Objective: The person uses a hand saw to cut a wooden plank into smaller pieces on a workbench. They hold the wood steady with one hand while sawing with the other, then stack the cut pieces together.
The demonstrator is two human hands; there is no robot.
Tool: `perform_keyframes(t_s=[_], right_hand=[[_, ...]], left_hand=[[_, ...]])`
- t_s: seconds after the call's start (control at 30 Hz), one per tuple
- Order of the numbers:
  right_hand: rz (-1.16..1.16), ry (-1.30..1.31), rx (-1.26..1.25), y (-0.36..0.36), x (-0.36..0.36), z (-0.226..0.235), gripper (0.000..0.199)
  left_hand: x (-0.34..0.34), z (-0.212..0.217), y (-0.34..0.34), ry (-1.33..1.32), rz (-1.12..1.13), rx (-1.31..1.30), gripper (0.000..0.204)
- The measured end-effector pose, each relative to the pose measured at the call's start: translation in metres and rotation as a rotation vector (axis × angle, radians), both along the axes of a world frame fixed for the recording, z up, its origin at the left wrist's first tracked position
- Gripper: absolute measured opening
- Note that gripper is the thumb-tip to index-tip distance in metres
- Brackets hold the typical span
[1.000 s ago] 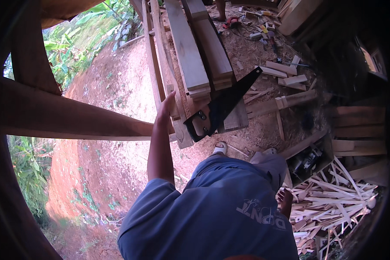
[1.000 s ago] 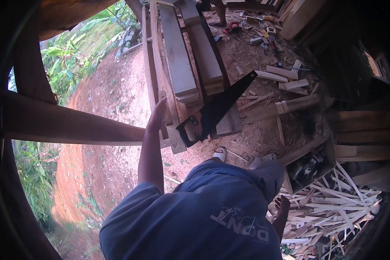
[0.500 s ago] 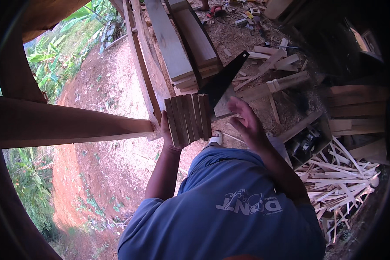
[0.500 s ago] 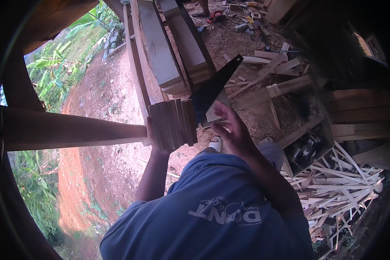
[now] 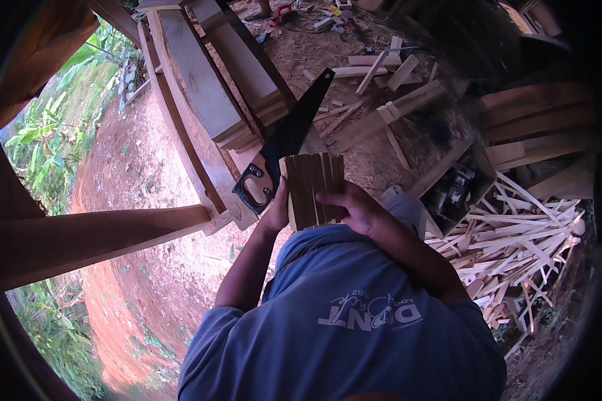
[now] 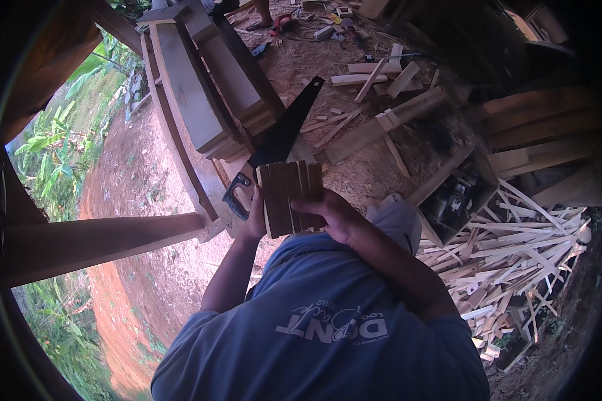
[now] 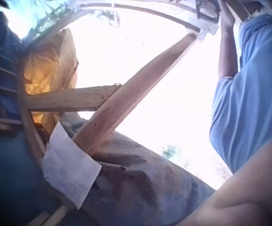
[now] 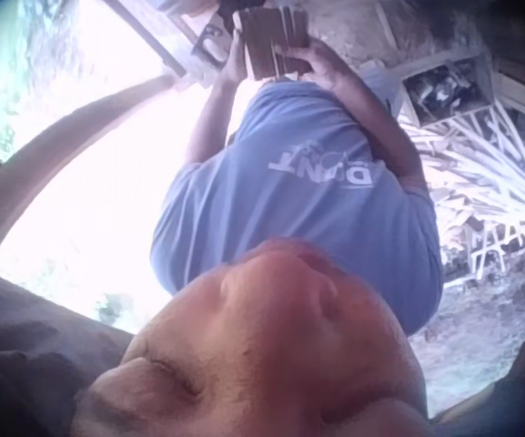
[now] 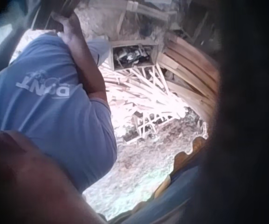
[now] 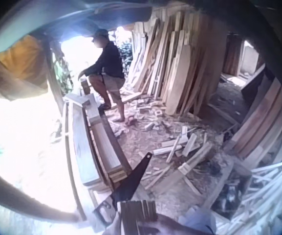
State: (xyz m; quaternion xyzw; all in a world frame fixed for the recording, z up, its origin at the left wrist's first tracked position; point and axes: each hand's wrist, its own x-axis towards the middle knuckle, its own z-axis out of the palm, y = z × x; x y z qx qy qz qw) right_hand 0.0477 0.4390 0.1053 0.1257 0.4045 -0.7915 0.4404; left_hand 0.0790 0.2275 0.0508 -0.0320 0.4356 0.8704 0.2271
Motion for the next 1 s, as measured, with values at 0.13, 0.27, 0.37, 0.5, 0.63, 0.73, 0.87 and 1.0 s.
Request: perform_keyframes(t_s=[0.13,0.27,0.37,0.5,0.63,0.73,0.87,1.0], right_hand=[[-0.106,0.035,0.033,0.008,0.001,0.000,0.054],[-0.196,0.203,0.169,0.019,-0.006,-0.004,0.054],[-0.219,0.372,0.292,0.022,-0.008,-0.009,0.058],[-0.218,0.366,0.377,0.021,-0.009,-0.001,0.058],[-0.212,0.368,0.428,0.023,-0.010,-0.016,0.056],[-0.227,0.345,0.415,0.024,-0.010,-0.017,0.055],[-0.240,0.328,0.398,0.022,-0.011,-0.017,0.055],[-0.234,0.343,0.412,0.023,-0.011,-0.018,0.053]], left_hand=[[-0.011,-0.013,-0.002,0.123,-0.061,-0.057,0.074],[-0.028,0.028,0.013,0.097,0.029,-0.103,0.061],[-0.028,0.045,0.021,-0.103,0.046,-0.016,0.047],[-0.028,0.050,0.038,-0.020,0.035,-0.231,0.050],[-0.033,0.032,0.040,-0.039,0.016,-0.304,0.048],[-0.036,0.030,0.040,-0.078,0.009,-0.343,0.047],[-0.036,0.031,0.040,-0.094,0.017,-0.431,0.046],[-0.037,0.027,0.039,-0.111,0.005,-0.438,0.045]])
